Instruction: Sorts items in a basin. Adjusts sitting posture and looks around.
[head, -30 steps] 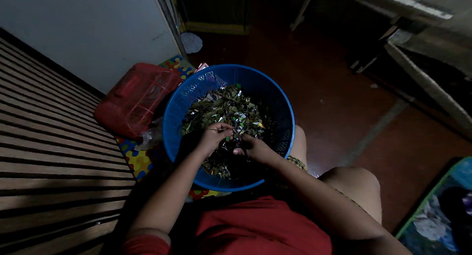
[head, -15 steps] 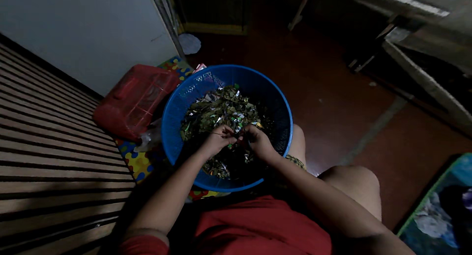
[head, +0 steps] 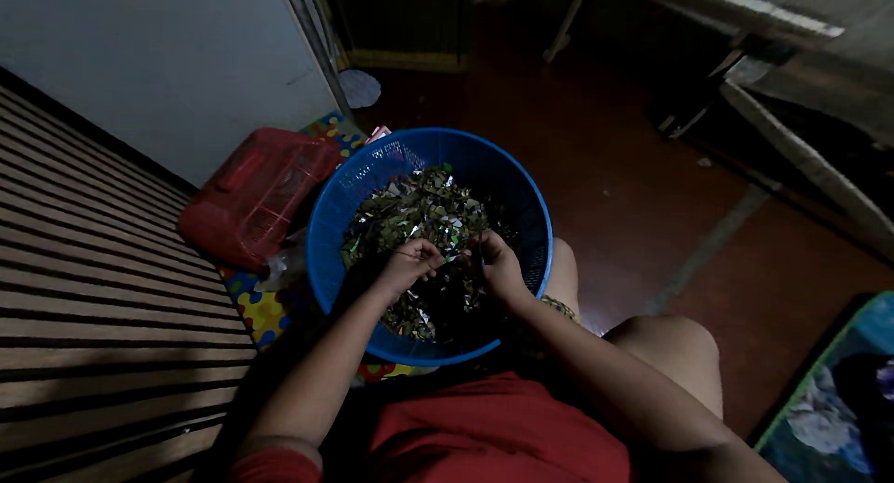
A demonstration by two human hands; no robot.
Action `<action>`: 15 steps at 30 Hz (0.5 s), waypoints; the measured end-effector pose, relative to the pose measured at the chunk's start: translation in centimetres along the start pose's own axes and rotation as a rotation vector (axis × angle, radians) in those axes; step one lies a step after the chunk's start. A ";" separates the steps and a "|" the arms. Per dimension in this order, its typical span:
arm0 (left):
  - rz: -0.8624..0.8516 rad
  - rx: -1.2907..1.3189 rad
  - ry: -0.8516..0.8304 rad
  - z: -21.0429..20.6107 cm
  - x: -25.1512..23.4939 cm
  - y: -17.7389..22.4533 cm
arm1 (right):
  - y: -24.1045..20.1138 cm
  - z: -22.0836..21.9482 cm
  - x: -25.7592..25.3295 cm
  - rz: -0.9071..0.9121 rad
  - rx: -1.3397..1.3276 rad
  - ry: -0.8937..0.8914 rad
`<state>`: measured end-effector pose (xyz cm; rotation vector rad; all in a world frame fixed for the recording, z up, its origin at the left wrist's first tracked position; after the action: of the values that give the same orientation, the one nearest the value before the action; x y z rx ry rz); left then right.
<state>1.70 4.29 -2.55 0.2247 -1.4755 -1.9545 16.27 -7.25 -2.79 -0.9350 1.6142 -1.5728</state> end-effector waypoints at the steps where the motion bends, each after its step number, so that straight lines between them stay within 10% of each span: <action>1: -0.008 -0.028 -0.026 -0.3 0.0 0.1 | 0.0 -0.1 0.0 -0.002 0.002 -0.010; 15: -0.053 0.007 0.007 -0.1 0.0 0.1 | 0.4 -0.1 0.0 -0.030 0.108 -0.044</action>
<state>1.74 4.20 -2.46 0.2755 -1.4861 -1.9890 16.17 -7.15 -3.18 -0.9336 1.4756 -1.6314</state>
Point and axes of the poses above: each hand's wrist, its own x-axis away from the middle knuckle, its own z-axis out of the back of the hand, y = z × x, the point moved 6 cm from there along -x, towards the middle knuckle, and after that the axes turned 8 degrees about -x, right-handed, at the moved point
